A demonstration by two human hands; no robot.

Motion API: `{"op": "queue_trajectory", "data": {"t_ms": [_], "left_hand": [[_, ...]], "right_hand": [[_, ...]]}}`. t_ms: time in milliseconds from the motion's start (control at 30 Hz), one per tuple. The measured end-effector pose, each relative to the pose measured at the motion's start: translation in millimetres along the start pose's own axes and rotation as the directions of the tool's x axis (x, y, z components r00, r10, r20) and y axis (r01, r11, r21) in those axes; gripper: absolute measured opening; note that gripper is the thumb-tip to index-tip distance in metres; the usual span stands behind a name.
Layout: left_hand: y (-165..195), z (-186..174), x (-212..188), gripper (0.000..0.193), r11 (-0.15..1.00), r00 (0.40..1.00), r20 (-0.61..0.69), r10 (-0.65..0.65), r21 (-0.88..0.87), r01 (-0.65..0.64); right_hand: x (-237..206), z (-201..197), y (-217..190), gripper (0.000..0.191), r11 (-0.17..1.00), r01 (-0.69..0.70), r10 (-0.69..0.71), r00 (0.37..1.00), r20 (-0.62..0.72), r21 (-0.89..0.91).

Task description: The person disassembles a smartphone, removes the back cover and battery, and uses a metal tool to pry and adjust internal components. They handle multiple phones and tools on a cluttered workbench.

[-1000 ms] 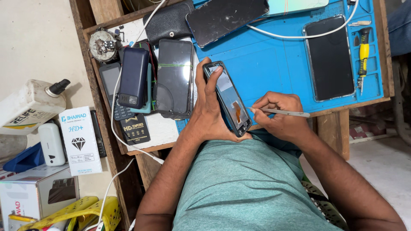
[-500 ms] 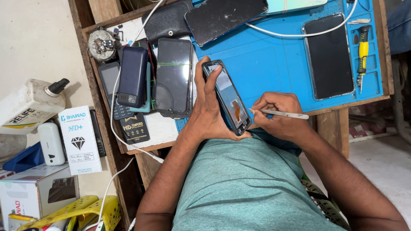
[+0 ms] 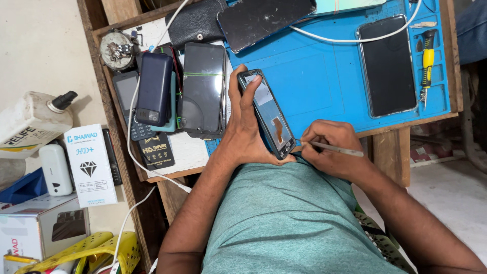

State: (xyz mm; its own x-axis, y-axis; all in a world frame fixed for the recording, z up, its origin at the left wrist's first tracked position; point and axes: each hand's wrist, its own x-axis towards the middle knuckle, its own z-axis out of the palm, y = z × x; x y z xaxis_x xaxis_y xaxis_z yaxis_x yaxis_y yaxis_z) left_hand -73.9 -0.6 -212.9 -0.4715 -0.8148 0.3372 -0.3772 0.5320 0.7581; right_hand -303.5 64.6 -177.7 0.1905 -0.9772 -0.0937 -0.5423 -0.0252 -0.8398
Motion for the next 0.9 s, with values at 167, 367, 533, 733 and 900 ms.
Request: {"op": "queue_trajectory", "data": {"t_ms": [167,367,533,733,900], "left_hand": [[0,0,-1,0.165,1.000,1.000,0.001,-0.010,-0.003,0.010],[-2,0,-1,0.164,1.000,1.000,-0.019,0.002,-0.019,-0.002],[1,1,-2,0.157,0.991,0.986,-0.120,0.114,-0.054,-0.121],[13,3,-3,0.139,0.968,0.903,-0.351,0.249,0.084,-0.234],[26,9,1,0.131,0.955,0.867,-0.415,0.275,0.225,-0.195]], "right_hand": [[-2,1,5,0.003,0.996,-0.086,0.086,0.996,-0.002,0.035],[-8,2,10,0.005,0.975,0.079,-0.064,0.995,-0.077,0.206],[-11,-6,7,0.011,0.994,-0.078,0.086,0.991,-0.102,0.079],[-4,-4,-5,0.025,0.988,0.092,-0.072,0.984,-0.161,0.123],[-10,-2,-24,0.064,0.884,0.419,-0.463,0.848,-0.258,-0.208]]}}
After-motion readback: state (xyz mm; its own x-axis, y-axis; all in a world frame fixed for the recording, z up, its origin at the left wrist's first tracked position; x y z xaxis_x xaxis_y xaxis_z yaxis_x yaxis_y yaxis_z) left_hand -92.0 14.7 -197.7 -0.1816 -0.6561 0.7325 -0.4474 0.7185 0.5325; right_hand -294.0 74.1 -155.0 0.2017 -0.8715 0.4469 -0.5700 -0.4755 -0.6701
